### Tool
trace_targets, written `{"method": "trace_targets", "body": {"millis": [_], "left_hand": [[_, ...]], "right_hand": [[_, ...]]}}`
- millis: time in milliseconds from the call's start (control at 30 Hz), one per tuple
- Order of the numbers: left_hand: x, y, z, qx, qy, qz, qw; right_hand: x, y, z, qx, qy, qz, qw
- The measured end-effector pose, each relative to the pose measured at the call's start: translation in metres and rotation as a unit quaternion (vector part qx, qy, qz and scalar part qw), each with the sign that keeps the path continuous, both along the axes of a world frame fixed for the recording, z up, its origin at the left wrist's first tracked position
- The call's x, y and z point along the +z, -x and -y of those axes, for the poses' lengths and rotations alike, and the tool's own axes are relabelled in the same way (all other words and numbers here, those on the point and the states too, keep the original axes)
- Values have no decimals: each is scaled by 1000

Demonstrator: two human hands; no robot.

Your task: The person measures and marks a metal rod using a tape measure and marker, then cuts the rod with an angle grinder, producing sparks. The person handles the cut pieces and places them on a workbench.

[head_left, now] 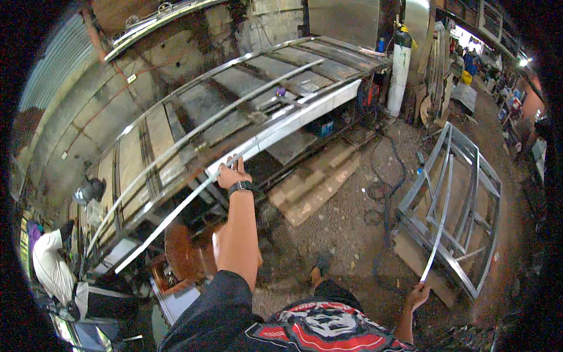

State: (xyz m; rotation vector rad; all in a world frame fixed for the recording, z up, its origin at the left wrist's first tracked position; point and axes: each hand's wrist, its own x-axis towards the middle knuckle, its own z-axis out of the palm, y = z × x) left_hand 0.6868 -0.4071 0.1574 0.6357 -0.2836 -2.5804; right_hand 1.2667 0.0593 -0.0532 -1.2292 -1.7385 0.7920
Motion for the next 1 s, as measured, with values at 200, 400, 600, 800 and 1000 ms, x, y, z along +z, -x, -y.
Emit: {"method": "trace_targets", "body": {"millis": [200, 400, 600, 800, 1000], "left_hand": [[4, 185, -85, -10, -9, 114, 993], [-39, 357, -169, 8, -56, 108, 993], [-100, 464, -189, -21, -45, 122, 991], [-210, 582, -227, -101, -13, 197, 975], [-292, 633, -223, -193, -62, 227, 953]], "right_hand": [[87, 196, -53, 7, -76, 82, 994], [90, 311, -131, -19, -129, 77, 988], [67, 398, -124, -42, -137, 78, 987], [49, 538, -159, -20, -151, 111, 982], [93, 659, -164, 3, -54, 71, 996]]}}
